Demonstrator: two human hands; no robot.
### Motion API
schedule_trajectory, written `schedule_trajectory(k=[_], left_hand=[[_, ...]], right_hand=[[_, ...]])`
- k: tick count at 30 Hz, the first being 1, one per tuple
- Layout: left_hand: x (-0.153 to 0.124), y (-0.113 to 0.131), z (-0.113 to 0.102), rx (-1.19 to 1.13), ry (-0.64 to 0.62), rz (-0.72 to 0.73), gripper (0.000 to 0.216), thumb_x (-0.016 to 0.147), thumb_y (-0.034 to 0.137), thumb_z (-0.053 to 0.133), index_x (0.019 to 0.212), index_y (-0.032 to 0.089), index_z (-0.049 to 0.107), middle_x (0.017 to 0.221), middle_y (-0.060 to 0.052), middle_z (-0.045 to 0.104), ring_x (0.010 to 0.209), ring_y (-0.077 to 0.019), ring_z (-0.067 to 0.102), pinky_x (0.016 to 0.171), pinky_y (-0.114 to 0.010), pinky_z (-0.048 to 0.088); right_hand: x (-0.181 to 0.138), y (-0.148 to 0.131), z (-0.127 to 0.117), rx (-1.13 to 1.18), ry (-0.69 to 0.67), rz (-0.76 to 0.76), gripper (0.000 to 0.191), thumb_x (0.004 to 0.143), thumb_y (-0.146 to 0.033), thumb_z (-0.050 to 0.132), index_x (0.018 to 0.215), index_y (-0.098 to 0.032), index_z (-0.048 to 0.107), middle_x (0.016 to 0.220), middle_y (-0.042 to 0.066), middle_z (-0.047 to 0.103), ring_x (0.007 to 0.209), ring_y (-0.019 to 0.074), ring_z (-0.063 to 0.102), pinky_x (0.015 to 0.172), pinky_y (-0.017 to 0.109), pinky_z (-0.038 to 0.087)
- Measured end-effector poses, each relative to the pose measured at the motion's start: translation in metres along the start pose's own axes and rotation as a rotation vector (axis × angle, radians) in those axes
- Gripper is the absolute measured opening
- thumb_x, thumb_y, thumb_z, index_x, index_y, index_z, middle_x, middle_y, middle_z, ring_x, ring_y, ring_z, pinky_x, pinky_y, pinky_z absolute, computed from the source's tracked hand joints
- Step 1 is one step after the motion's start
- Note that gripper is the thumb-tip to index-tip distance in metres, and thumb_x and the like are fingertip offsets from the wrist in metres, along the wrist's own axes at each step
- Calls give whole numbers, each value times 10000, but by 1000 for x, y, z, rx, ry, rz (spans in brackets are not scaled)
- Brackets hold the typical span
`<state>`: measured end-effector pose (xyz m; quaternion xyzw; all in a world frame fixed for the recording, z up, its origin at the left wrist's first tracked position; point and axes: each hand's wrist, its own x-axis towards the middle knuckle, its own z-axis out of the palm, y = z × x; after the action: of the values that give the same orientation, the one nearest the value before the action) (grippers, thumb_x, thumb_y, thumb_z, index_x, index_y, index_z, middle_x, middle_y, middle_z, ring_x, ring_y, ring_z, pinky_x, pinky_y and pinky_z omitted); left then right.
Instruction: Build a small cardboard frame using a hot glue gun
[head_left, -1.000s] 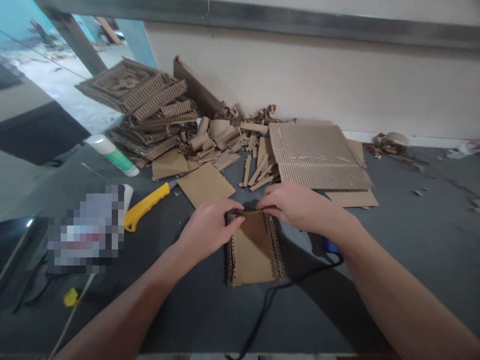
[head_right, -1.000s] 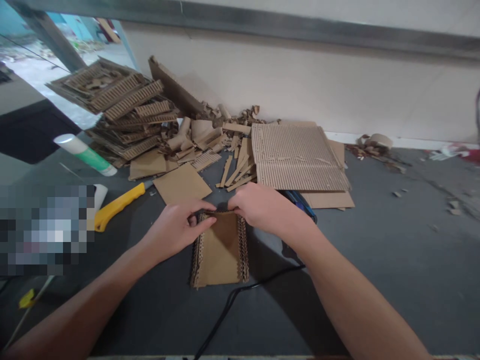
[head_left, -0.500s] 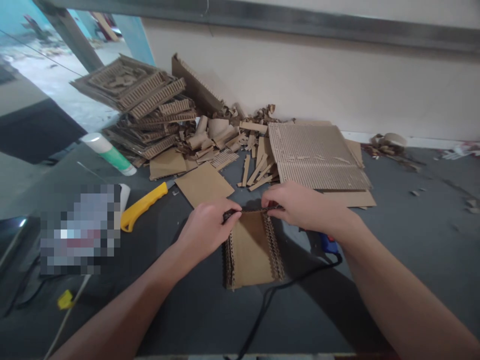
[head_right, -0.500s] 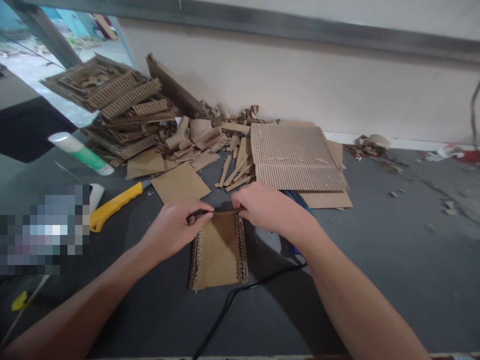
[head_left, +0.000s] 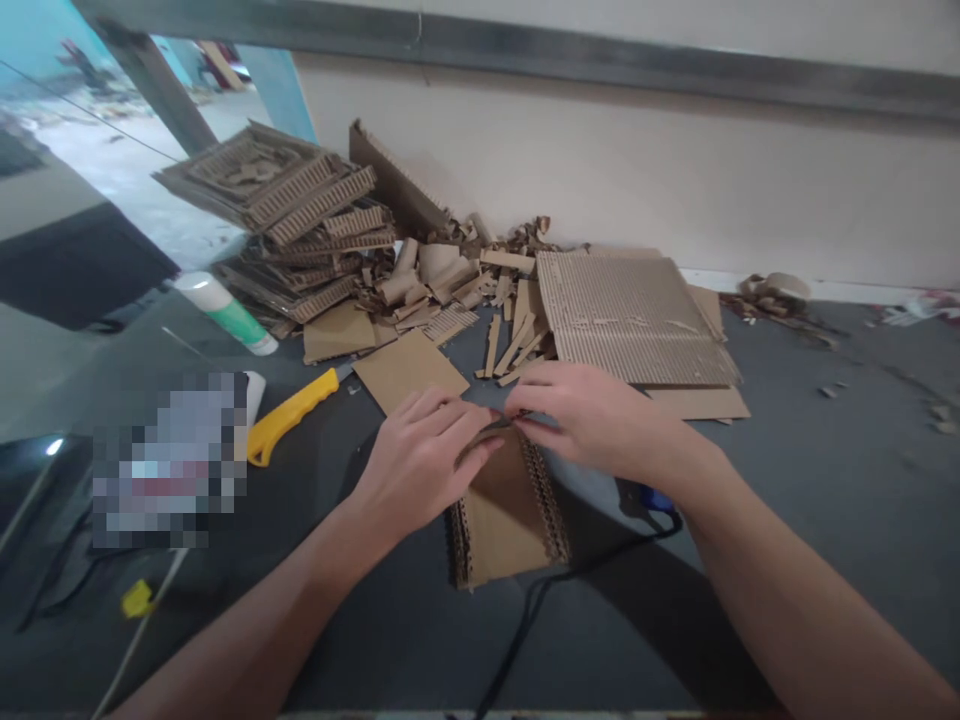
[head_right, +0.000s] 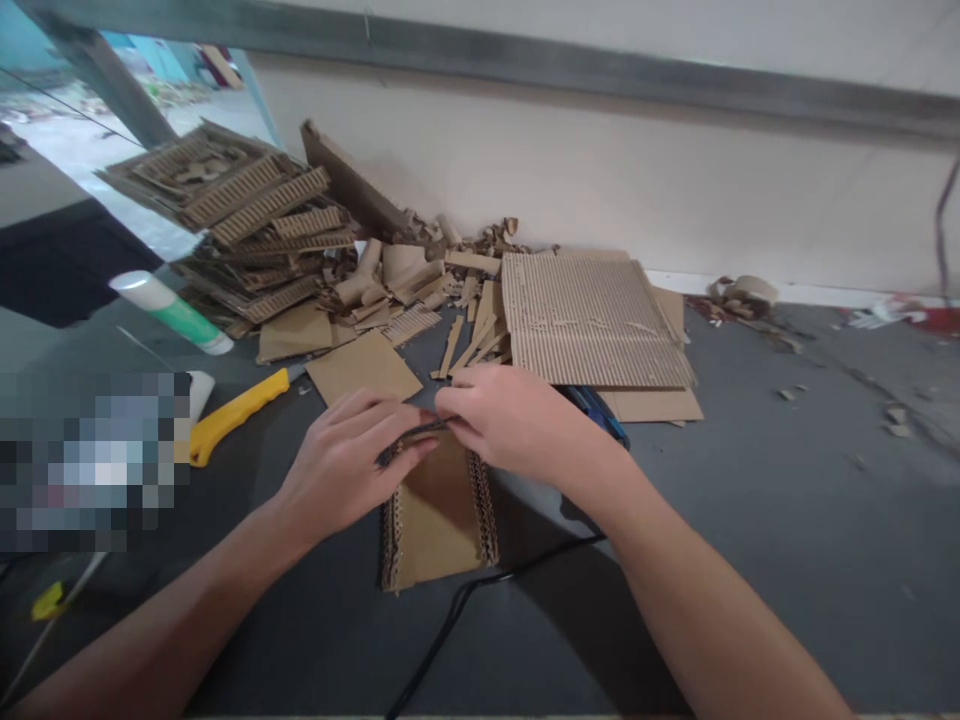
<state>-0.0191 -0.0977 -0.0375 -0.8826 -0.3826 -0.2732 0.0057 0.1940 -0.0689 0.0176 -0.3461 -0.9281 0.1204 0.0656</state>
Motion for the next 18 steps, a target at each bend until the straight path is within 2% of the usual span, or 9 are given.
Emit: schedule_trajectory(k=[4,10,14,18], left_hand=[[-2,0,-3,-18,75,34,144,949,165,515,910,189,651,868,-47,731,832,-187,650,768,-318,507],[-3,-2,-3,-58,207,63,125,912,154,589,998,216,654,945,-34,757,852,-175,680,802,-309,530],[-2,-1,-5,-85,190,66,101,899,151,599,964,213,645,909,-32,751,826,-171,676,773,-300,521],[-1,-1,-5,-82,130,72,88,905,163,560,917,214,631,853,-27,732,813,-162,675,741,-274,499]], right_hand=[[-1,-10,-2,62,54,-6,154,946,-178,508,934,-169,662,905,77,663,836,192,596,700,291,407],[-4,-8,-5,404,105,61,109,939,-236,544,945,-210,651,890,12,701,802,140,636,722,252,471],[-4,-7,-5,442,82,66,114,934,-223,550,957,-220,662,894,6,709,802,135,644,724,246,484],[-8,-6,-10,354,69,87,140,937,-272,549,982,-229,674,949,20,724,846,157,657,747,269,493]])
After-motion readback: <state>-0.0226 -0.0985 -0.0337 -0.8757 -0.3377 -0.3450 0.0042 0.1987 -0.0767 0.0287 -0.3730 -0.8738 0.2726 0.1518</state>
